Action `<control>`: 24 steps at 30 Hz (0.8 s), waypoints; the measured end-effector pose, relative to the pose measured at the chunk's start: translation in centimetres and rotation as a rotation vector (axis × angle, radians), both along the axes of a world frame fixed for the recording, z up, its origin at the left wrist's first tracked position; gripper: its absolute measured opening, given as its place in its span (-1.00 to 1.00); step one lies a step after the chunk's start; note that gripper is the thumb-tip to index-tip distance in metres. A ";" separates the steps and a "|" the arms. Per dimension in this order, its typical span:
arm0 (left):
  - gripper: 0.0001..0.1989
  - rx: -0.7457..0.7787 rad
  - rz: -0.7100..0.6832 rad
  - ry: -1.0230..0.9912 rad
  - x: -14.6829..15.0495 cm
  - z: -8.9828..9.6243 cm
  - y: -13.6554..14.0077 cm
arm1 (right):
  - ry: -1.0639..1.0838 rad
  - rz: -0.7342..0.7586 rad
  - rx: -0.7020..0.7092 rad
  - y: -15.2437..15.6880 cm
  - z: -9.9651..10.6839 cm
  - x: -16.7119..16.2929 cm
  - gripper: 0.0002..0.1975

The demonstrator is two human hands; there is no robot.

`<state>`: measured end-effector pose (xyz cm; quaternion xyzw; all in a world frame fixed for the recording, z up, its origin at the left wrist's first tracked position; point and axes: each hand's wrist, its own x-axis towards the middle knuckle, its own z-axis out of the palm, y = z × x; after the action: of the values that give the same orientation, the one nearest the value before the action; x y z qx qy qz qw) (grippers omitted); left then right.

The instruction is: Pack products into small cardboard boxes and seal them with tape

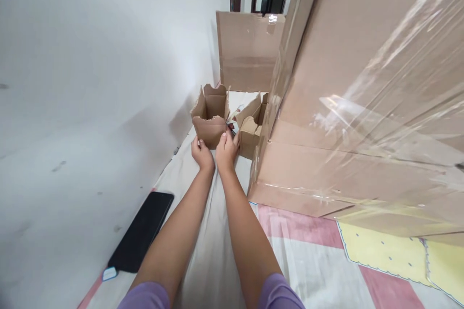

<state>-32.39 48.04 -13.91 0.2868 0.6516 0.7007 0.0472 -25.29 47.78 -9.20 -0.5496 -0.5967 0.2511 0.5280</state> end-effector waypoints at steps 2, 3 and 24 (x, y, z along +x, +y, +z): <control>-0.60 0.009 0.022 -0.014 -0.1 -0.1 0.1 | -0.021 0.009 -0.110 0.6 -0.2 -0.2 -0.40; -0.61 0.013 0.026 -0.018 -0.2 -0.1 0.2 | -0.022 0.002 -0.155 1.1 -0.2 -0.3 -0.37; -0.69 -0.025 0.098 -0.116 -0.3 0.2 0.1 | -0.029 -0.014 0.008 2.2 -1.8 -0.3 -0.28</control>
<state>-32.69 48.10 -13.70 0.2127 0.6697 0.7094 0.0542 -25.60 50.02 -10.95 -0.5554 -0.6015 0.2371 0.5230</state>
